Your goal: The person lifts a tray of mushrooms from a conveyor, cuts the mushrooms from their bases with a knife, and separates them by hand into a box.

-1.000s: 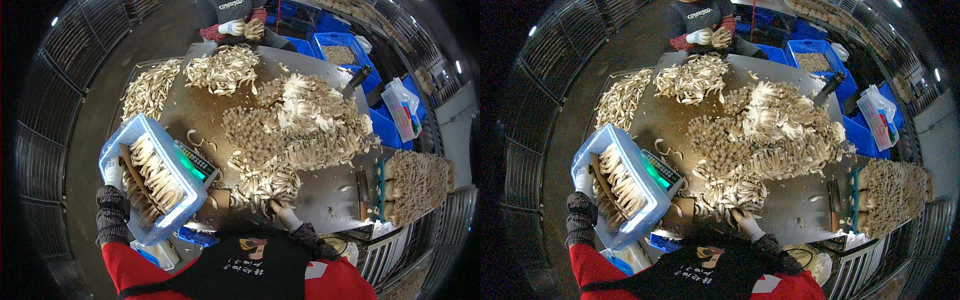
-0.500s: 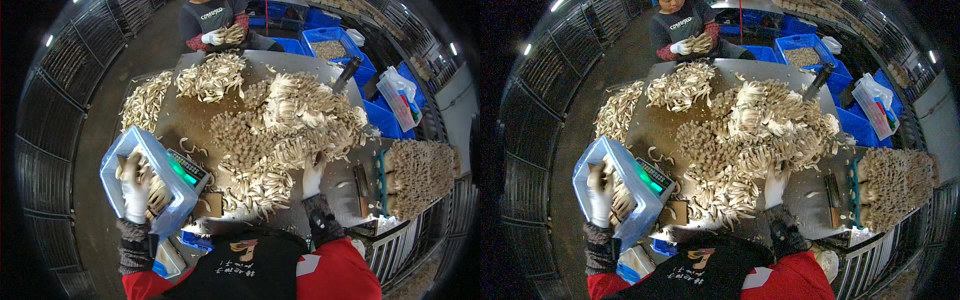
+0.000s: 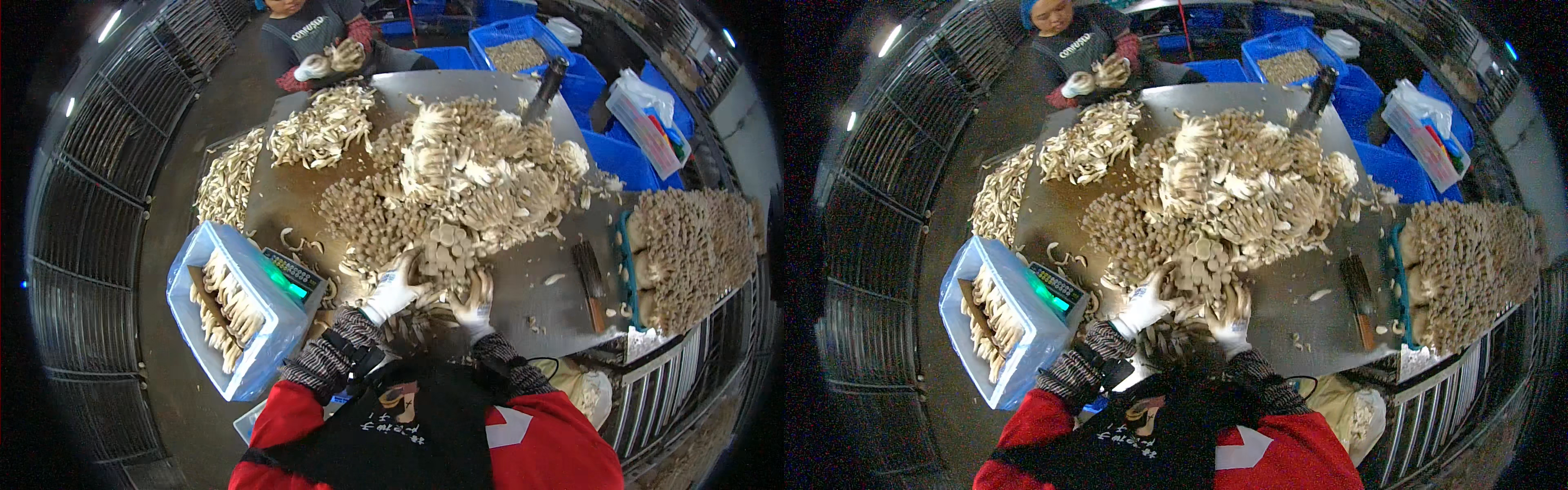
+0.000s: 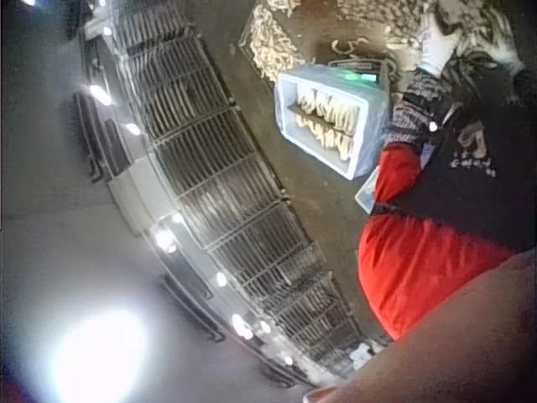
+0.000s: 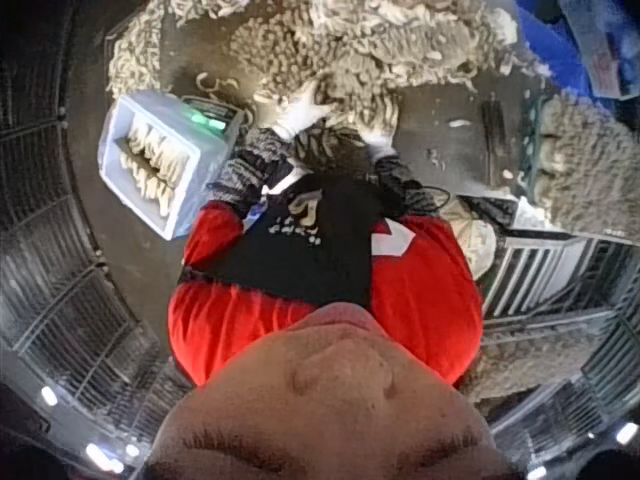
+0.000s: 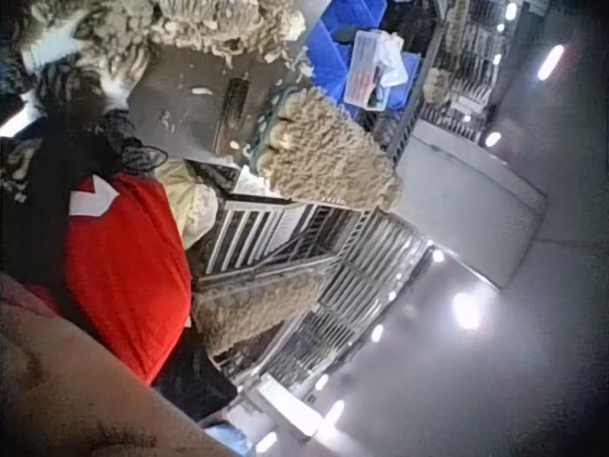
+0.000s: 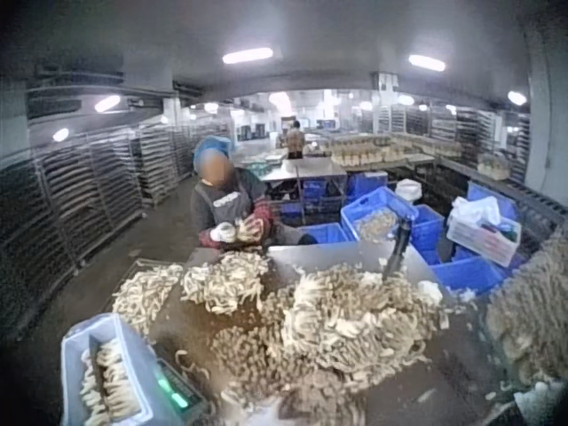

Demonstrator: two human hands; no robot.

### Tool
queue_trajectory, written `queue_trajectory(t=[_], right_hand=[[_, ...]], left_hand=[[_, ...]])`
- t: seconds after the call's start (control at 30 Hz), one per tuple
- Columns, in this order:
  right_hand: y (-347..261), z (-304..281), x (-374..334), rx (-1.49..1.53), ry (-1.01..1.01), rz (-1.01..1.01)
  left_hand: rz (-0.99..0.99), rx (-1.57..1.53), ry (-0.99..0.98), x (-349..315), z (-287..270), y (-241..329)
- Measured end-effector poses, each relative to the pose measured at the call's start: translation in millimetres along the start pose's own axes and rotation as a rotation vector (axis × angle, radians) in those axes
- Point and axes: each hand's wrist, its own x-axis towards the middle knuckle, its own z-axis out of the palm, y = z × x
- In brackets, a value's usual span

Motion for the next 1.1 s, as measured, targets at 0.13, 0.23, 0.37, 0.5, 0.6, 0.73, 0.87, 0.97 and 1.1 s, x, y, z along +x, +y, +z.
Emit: queue_trajectory(t=[0.13,0.23,0.37,0.5,0.6,0.73,0.87,0.97,1.1], right_hand=[[52,0,-60,0.094,-0.166,0.037],[50,-13,-44,0.083,-0.164,0.062],[45,-21,-21,0.189,-0.184,0.068],[37,-3,5,0.366,0.066,0.072],[29,-2,25,0.335,0.047,0.027],[22,-8,51,0.250,-0.069,-0.064],[24,-7,64,0.236,-0.134,-0.137],[29,-4,60,0.234,-0.128,-0.181],[49,-2,45,0.222,-0.045,-0.177]], left_hand=[[-0.096,-0.118,-0.202,-13,36,-26],[-0.006,0.076,-0.056,-25,47,-31],[0.230,0.315,0.040,-14,42,8],[0.349,0.484,0.040,7,43,33],[0.324,0.574,-0.005,16,51,36],[0.293,0.638,-0.006,31,64,58],[0.223,0.535,0.077,50,70,37],[0.291,0.452,0.119,49,65,12],[0.275,0.386,0.129,37,64,3]])
